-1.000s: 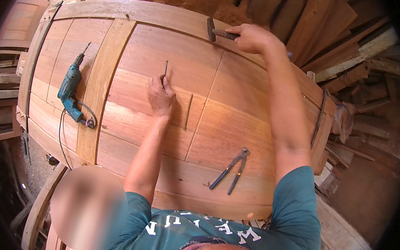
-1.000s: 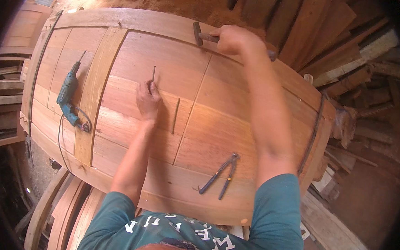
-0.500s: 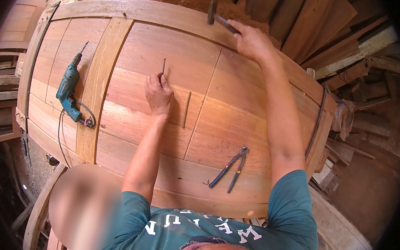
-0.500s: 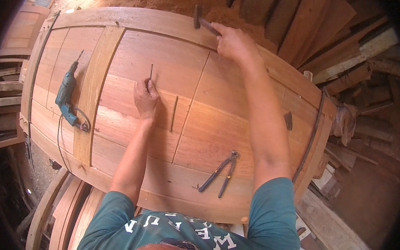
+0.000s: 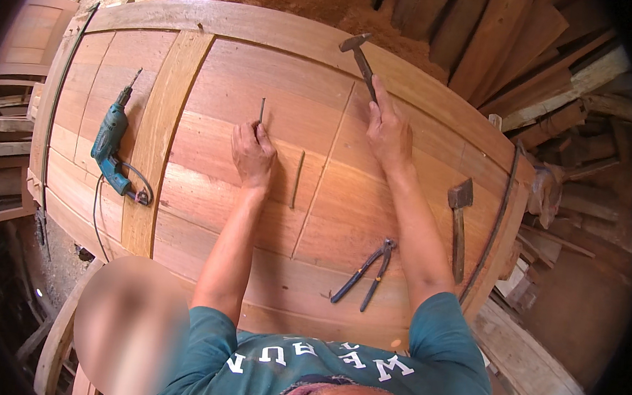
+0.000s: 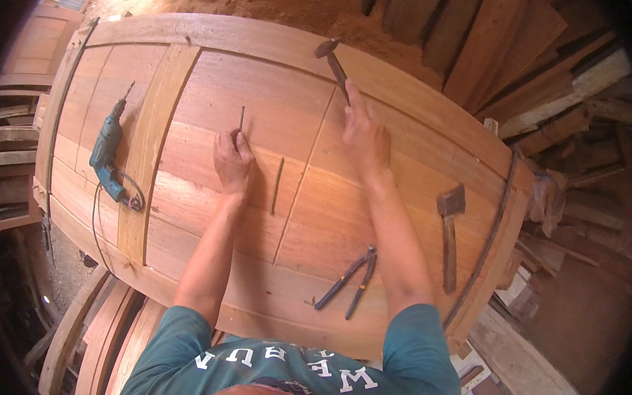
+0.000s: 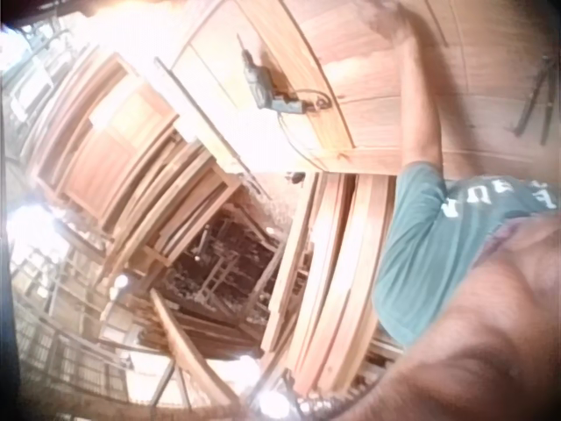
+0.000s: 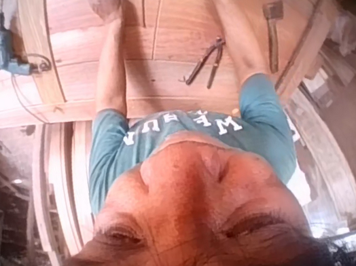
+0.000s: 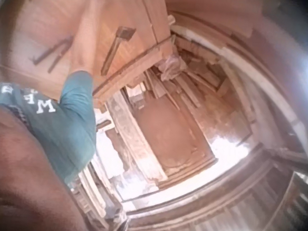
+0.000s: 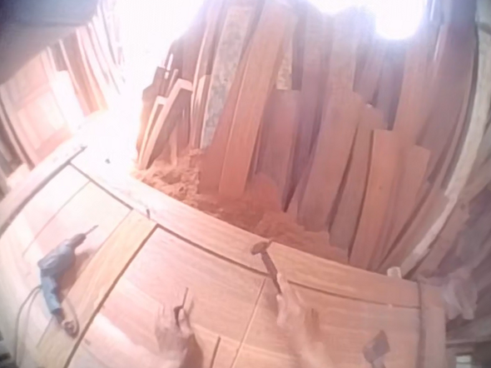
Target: The person hammers nails into a large curved wooden structure using a hammer and pliers. They repeatedly pick up nails, position them, and strike them into the wood. The person also uses a power drill briefly and interacts with a metal clamp on the structure.
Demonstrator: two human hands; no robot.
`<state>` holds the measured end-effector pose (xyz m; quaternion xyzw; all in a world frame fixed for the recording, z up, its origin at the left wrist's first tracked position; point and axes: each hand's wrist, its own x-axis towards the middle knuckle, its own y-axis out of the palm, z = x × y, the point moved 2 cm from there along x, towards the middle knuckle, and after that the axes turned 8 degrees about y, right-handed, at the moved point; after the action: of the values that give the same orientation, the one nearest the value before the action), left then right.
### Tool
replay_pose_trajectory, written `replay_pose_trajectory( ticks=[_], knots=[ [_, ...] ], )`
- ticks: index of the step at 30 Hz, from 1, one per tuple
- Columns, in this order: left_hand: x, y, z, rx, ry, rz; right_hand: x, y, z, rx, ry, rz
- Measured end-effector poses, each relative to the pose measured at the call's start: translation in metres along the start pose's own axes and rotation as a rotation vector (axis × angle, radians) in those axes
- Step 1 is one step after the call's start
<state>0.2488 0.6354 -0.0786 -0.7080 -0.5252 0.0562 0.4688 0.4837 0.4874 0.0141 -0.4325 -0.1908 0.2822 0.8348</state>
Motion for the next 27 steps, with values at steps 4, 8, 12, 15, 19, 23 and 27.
replay_pose_trajectory(
  ticks=[4, 8, 12, 15, 19, 23, 27],
  knots=[
    [-0.002, -0.006, -0.005, -0.006, -0.014, 0.027, 0.005, -0.001, 0.001, -0.139, 0.093, 0.193],
    [0.000, -0.007, -0.009, -0.015, -0.045, 0.024, 0.003, -0.005, 0.008, -0.065, 0.047, 0.111],
    [0.005, -0.005, -0.010, -0.039, -0.044, 0.015, 0.013, -0.003, -0.002, -0.222, 0.051, 0.224],
    [-0.001, -0.007, -0.005, -0.018, -0.068, 0.026, 0.008, -0.019, 0.027, -0.064, 0.136, 0.171],
    [0.000, -0.009, -0.012, -0.024, -0.044, 0.034, 0.009, 0.003, -0.005, -0.204, 0.080, 0.226],
    [0.003, -0.007, -0.010, -0.035, -0.054, 0.007, 0.002, -0.004, 0.009, -0.061, 0.010, 0.078],
    [0.004, -0.005, -0.011, -0.034, -0.020, 0.026, -0.002, 0.013, -0.013, -0.222, 0.068, 0.233]
  ],
)
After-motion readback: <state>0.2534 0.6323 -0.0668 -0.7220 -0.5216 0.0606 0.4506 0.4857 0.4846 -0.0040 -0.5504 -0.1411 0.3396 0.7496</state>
